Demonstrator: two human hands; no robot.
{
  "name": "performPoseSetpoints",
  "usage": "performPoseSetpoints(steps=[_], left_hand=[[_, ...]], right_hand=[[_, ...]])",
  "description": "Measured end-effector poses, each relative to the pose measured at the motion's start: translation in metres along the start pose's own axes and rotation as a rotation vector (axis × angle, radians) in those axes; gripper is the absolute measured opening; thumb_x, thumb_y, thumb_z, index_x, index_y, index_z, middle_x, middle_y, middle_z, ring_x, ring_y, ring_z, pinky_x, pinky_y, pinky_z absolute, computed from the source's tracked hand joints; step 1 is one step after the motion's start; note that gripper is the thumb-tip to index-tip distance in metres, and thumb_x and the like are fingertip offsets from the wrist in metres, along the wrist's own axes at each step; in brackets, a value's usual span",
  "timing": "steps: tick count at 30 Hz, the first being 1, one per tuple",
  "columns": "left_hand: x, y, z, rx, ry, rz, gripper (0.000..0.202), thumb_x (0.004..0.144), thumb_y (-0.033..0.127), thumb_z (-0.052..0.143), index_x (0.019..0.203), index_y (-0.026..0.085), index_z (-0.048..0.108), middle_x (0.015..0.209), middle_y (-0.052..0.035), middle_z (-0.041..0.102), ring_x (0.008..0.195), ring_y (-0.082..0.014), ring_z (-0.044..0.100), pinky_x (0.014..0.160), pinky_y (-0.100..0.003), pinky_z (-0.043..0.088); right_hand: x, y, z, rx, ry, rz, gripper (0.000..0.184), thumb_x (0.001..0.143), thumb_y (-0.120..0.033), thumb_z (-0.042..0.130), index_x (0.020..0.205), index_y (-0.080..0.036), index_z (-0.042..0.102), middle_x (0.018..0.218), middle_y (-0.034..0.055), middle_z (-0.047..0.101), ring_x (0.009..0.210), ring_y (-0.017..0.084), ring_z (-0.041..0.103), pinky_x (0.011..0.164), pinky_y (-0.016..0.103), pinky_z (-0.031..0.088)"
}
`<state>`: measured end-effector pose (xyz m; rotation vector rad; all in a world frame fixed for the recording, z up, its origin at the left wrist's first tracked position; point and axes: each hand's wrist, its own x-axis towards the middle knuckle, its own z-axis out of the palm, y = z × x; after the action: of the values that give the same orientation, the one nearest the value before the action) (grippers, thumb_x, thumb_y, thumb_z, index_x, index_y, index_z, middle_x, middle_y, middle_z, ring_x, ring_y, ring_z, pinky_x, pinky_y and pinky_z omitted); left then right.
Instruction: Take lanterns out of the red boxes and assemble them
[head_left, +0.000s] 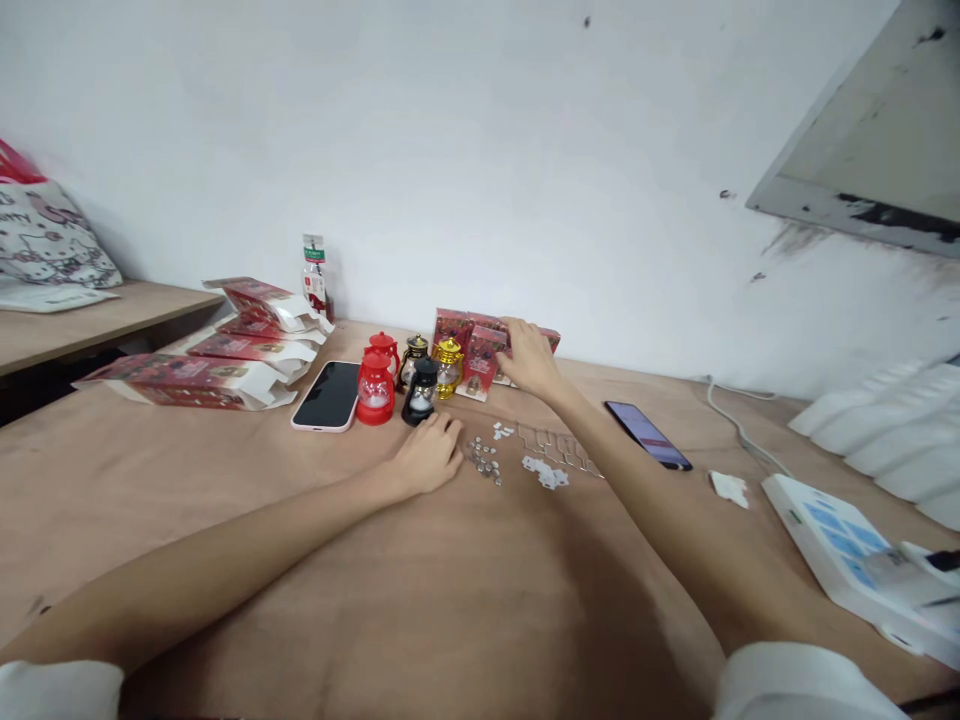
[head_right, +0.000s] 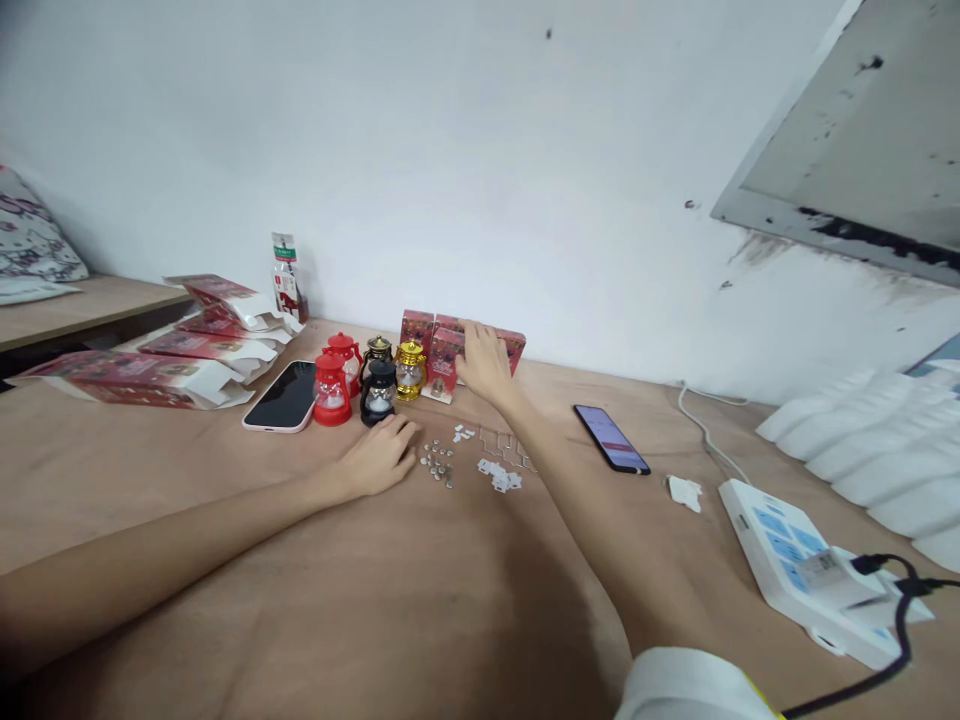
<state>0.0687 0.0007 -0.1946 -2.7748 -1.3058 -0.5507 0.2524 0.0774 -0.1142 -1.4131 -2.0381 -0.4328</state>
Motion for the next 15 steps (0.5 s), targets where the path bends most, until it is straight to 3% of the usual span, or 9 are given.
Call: performPoseSetpoints(steps=[3, 5, 9, 12, 15], left_hand=[[-0.002, 0.001, -0.001, 0.012, -0.002, -0.047, 0.026, 0.081, 0.017, 0.040, 0.100, 0.007, 0.055, 0.100, -0.0186, 0.055, 0.095, -0.0302, 0.053, 0.086, -0.046, 0.044], [-0.002, 0.001, -0.001, 0.007, -0.010, -0.058, 0.026, 0.081, 0.015, 0.039, 0.100, 0.007, 0.055, 0.101, -0.0186, 0.054, 0.095, -0.0302, 0.052, 0.086, -0.046, 0.043], [-0.001, 0.002, -0.002, -0.040, -0.020, -0.039, 0.025, 0.080, 0.012, 0.039, 0.099, 0.007, 0.055, 0.102, -0.0183, 0.054, 0.098, -0.0305, 0.049, 0.091, -0.048, 0.040], [-0.001, 0.001, -0.001, -0.106, -0.010, -0.030, 0.024, 0.079, 0.011, 0.040, 0.097, 0.008, 0.056, 0.102, -0.0177, 0.054, 0.100, -0.0307, 0.048, 0.093, -0.050, 0.037], [0.000, -0.004, 0.002, -0.211, 0.015, -0.035, 0.023, 0.077, 0.010, 0.043, 0.095, 0.011, 0.056, 0.104, -0.0154, 0.055, 0.105, -0.0296, 0.048, 0.097, -0.049, 0.036]], right_hand=[[0.008, 0.003, 0.008, -0.041, -0.102, -0.003, 0.053, 0.072, -0.018, 0.054, 0.124, -0.013, 0.044, 0.126, 0.0171, 0.053, 0.112, 0.035, 0.047, 0.088, 0.052, 0.039], [0.009, 0.005, 0.009, -0.075, -0.138, -0.004, 0.045, 0.074, -0.023, 0.054, 0.118, -0.015, 0.048, 0.123, 0.0169, 0.055, 0.110, 0.035, 0.048, 0.086, 0.053, 0.040], [0.003, 0.008, 0.001, -0.101, -0.070, -0.008, 0.025, 0.080, -0.035, 0.052, 0.095, -0.016, 0.052, 0.104, 0.0174, 0.059, 0.098, 0.033, 0.053, 0.081, 0.048, 0.042], [-0.006, 0.011, -0.007, -0.024, -0.040, 0.031, 0.025, 0.076, -0.039, 0.056, 0.088, -0.018, 0.048, 0.094, 0.0135, 0.060, 0.087, 0.029, 0.055, 0.074, 0.042, 0.044], [-0.018, 0.016, -0.012, 0.094, -0.060, 0.165, 0.029, 0.073, -0.038, 0.059, 0.088, -0.019, 0.044, 0.086, 0.0096, 0.059, 0.076, 0.025, 0.056, 0.066, 0.037, 0.044]])
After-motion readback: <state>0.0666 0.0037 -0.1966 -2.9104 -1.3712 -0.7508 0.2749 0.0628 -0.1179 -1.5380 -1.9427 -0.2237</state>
